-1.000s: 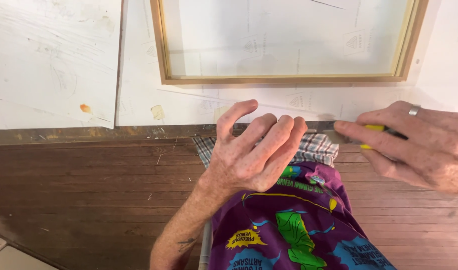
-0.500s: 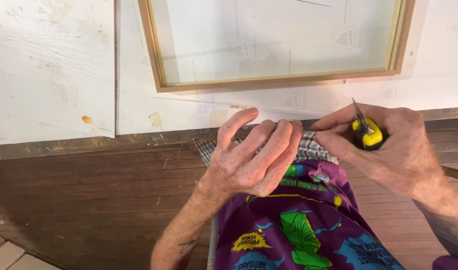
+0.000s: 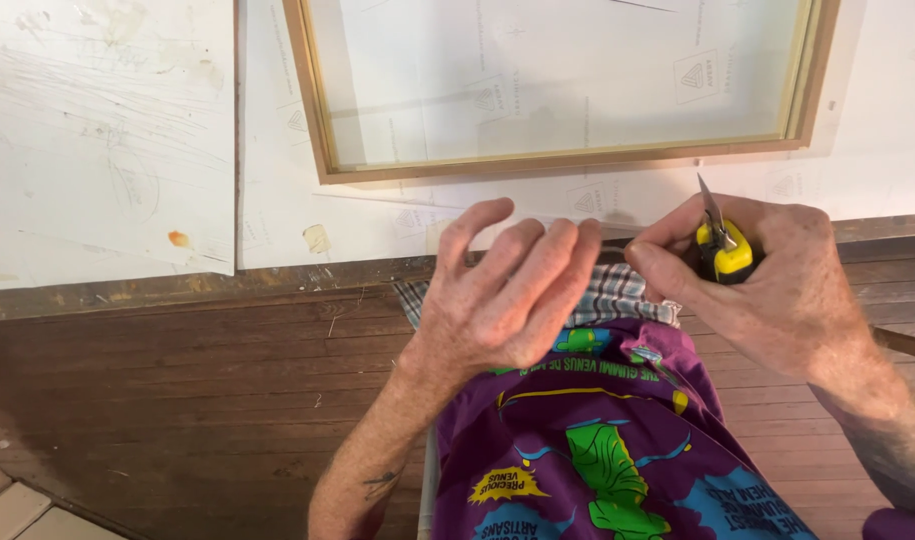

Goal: Fitting thin wooden spacer strips into a picture frame by measuring and cutting them to size with a utility knife.

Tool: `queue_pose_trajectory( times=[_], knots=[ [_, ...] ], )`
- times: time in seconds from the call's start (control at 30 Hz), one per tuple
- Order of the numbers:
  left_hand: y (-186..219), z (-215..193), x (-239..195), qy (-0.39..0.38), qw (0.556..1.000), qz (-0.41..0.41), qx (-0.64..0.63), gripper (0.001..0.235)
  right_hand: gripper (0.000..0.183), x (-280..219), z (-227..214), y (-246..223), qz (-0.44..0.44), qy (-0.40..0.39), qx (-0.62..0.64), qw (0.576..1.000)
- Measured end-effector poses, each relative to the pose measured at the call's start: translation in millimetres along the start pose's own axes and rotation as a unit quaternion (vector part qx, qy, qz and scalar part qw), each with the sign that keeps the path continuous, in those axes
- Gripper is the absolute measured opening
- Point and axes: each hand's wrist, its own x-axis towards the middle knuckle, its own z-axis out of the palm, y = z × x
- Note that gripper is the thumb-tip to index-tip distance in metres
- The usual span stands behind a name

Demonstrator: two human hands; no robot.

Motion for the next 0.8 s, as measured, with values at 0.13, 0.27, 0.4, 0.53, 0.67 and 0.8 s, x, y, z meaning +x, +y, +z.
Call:
queue_pose_trajectory(
  times=[0.13, 0.27, 0.4, 0.53, 0.67, 0.8],
  knots=[
    [-9.2, -3.3, 0.8, -0.035, 0.998, -0.048, -0.028, 0.008, 0.014, 4.2, 2.6, 14.7, -0.035, 0.017, -0.041, 0.998],
    [-11.1, -2.8, -6.2, -0.078, 0.992, -0.082, -0.056, 0.010, 0.013, 4.5, 10.7, 15.9, -0.065, 0.065, -0.046, 0.995],
    [-10.4, -0.4, -10.1, -0.083, 0.990, -0.088, -0.067, 0.016, 0.011, 1.8, 15.7, 15.1, -0.098, 0.089, -0.042, 0.990],
    [-10.8, 3.1, -12.3, -0.077, 0.989, -0.100, -0.076, 0.015, 0.010, 1.2, 17.3, 9.5, -0.139, 0.111, -0.059, 0.982],
    [-10.4, 7.6, -14.9, -0.065, 0.990, -0.102, -0.074, 0.012, 0.011, 7.4, 19.1, 3.6, -0.082, 0.100, -0.076, 0.989],
    [-10.2, 5.2, -16.6, -0.046, 0.995, -0.075, -0.052, 0.010, 0.012, 11.5, 24.1, -3.8, -0.048, 0.094, -0.070, 0.992]
  ],
)
